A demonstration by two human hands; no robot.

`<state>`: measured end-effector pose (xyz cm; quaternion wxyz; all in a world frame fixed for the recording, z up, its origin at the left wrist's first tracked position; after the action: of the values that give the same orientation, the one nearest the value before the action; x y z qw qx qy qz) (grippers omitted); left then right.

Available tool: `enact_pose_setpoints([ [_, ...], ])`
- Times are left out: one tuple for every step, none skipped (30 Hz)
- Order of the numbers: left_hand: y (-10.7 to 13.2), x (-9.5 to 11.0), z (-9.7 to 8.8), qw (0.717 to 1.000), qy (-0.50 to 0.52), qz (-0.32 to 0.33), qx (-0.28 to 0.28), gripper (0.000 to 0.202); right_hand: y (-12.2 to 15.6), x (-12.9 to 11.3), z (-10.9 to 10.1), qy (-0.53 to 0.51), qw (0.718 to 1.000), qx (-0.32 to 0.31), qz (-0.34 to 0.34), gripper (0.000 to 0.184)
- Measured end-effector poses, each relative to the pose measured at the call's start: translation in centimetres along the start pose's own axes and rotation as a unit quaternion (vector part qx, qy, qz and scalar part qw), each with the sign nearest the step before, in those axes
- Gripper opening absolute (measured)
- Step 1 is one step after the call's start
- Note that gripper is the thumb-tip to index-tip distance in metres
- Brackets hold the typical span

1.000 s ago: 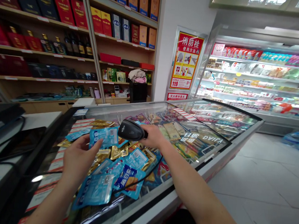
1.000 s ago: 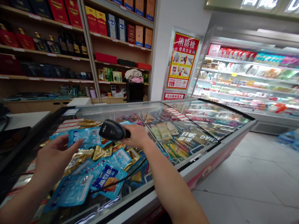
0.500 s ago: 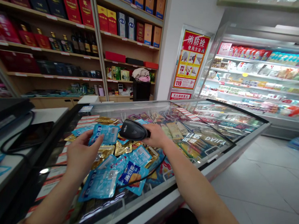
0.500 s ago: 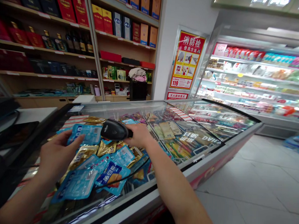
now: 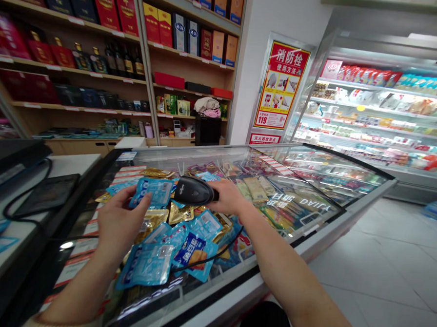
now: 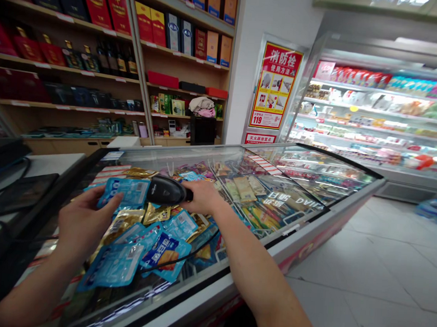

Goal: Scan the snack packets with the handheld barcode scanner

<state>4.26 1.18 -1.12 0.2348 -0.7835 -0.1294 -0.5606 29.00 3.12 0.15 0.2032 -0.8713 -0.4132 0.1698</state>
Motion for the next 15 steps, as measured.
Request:
enact_pose_setpoints([
  [0.03,0.07,0.01,1.0,0.002,0.001,0.0,0.043,-0.01,-0.03,0.01,-0.004,1.0,-0.001,0.002,0.019],
  [0.07,0.15,0.02,1.0,0.005,0.002,0.0,0.042,-0.02,-0.04,0.02,-0.008,1.0,-0.002,0.003,0.019],
  [0.11,0.23,0.04,1.0,0.007,0.003,-0.001,0.041,-0.03,-0.05,0.04,-0.011,1.0,-0.003,0.003,0.02],
  [0.16,0.31,0.06,1.0,0.008,0.002,-0.001,0.041,-0.04,-0.06,0.05,-0.013,1.0,-0.004,0.003,0.02],
  [0.2,0.38,0.07,1.0,0.007,0.001,0.0,0.041,-0.05,-0.06,0.07,-0.013,1.0,-0.005,0.004,0.02],
  [0.24,0.45,0.07,1.0,0.004,0.0,0.0,0.041,-0.06,-0.07,0.08,-0.011,1.0,-0.007,0.005,0.021],
  [0.27,0.5,0.06,1.0,0.001,-0.001,0.001,0.041,-0.07,-0.08,0.09,-0.009,1.0,-0.01,0.007,0.021],
  [0.29,0.54,0.05,1.0,0.001,-0.003,0.001,0.041,-0.07,-0.1,0.11,-0.007,1.0,-0.011,0.008,0.021],
  [0.3,0.56,0.03,1.0,0.001,-0.004,-0.001,0.041,-0.08,-0.12,0.13,-0.006,1.0,-0.013,0.009,0.021],
  [0.3,0.57,0.0,1.0,0.001,-0.004,-0.002,0.041,-0.08,-0.13,0.14,-0.004,1.0,-0.014,0.01,0.021],
  [0.29,0.56,-0.02,1.0,0.001,-0.005,-0.004,0.041,-0.08,-0.15,0.16,-0.003,1.0,-0.014,0.011,0.021],
  [0.27,0.54,-0.05,1.0,0.001,-0.007,-0.005,0.042,-0.08,-0.15,0.18,-0.003,1.0,-0.013,0.011,0.021],
  [0.26,0.51,-0.07,1.0,-0.001,-0.01,-0.006,0.043,-0.08,-0.16,0.19,-0.002,1.0,-0.013,0.011,0.021],
  [0.24,0.48,-0.09,1.0,-0.004,-0.012,-0.005,0.043,-0.07,-0.16,0.2,-0.003,1.0,-0.012,0.01,0.021],
  [0.23,0.47,-0.1,1.0,-0.006,-0.013,-0.003,0.043,-0.07,-0.16,0.21,-0.004,1.0,-0.012,0.009,0.021],
])
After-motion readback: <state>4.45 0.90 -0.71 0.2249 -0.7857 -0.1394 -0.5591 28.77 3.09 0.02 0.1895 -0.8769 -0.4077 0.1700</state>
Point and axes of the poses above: each hand's wrist, its own y-axis away from the middle knuckle, its own z-axis out of the palm, x = y × z, the point moved 1 cm from there along -y, towards the middle knuckle, and after that the axes turned 13 degrees about -z, right-handed, at the moved point
